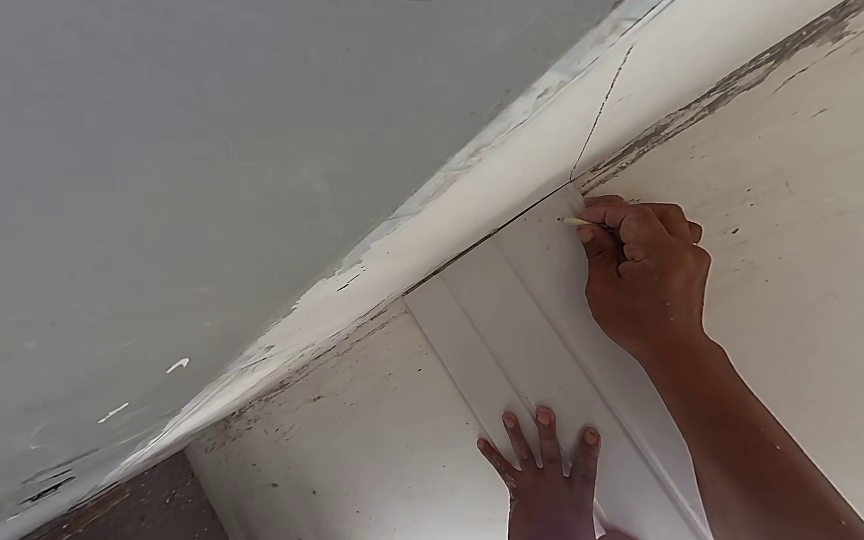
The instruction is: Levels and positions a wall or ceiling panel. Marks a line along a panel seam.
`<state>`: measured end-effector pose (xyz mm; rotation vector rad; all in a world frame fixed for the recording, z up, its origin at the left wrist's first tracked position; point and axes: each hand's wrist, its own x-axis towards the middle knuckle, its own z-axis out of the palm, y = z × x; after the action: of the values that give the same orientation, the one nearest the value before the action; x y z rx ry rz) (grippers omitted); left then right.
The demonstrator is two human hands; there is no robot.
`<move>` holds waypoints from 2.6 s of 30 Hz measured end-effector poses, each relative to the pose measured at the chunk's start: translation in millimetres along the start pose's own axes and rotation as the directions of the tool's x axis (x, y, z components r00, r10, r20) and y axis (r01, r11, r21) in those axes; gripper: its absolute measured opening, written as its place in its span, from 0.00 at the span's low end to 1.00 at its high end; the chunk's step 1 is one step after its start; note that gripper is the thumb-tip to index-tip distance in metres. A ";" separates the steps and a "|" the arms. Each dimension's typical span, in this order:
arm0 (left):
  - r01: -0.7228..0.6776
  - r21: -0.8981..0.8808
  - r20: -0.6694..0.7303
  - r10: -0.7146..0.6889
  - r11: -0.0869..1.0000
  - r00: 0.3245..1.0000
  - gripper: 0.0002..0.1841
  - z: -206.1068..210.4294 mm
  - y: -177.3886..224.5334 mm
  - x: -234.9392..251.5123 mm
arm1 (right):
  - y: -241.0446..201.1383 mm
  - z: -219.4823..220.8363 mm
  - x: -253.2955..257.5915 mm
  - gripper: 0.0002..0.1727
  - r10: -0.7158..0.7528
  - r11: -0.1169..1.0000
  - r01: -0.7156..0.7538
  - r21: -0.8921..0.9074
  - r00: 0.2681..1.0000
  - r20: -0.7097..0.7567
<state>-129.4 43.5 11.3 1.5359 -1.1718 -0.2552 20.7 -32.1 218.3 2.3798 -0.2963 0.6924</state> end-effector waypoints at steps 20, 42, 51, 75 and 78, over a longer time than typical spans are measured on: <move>-0.053 -0.085 -0.162 0.039 0.995 0.986 0.61 9.8 -4.5 1.9 | 2.2 0.6 0.8 0.14 0.019 0.999 -0.019 0.049 1.000 -0.004; -0.097 -0.104 -0.221 0.073 0.990 0.973 0.61 15.7 -3.7 2.5 | 2.9 -2.4 2.7 0.15 0.038 0.999 -0.038 0.032 0.999 0.015; -0.089 -0.112 -0.195 0.066 0.990 0.979 0.58 12.0 -3.2 1.8 | 3.7 -2.2 2.7 0.14 0.022 0.999 -0.023 0.044 1.000 0.021; -0.037 -0.047 -0.121 0.031 0.998 0.992 0.63 2.0 3.4 5.3 | 5.1 16.1 -1.3 0.15 -0.096 0.980 0.084 -0.182 0.994 -0.059; -0.043 -0.034 -0.169 0.037 0.999 0.985 0.65 2.3 0.7 5.4 | -6.7 23.7 -10.0 0.14 -0.096 0.952 0.065 -0.299 0.991 -0.092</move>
<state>-128.8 37.9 13.4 1.4699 -1.0577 -0.1179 24.5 -41.5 193.8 2.0522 -0.2377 0.6814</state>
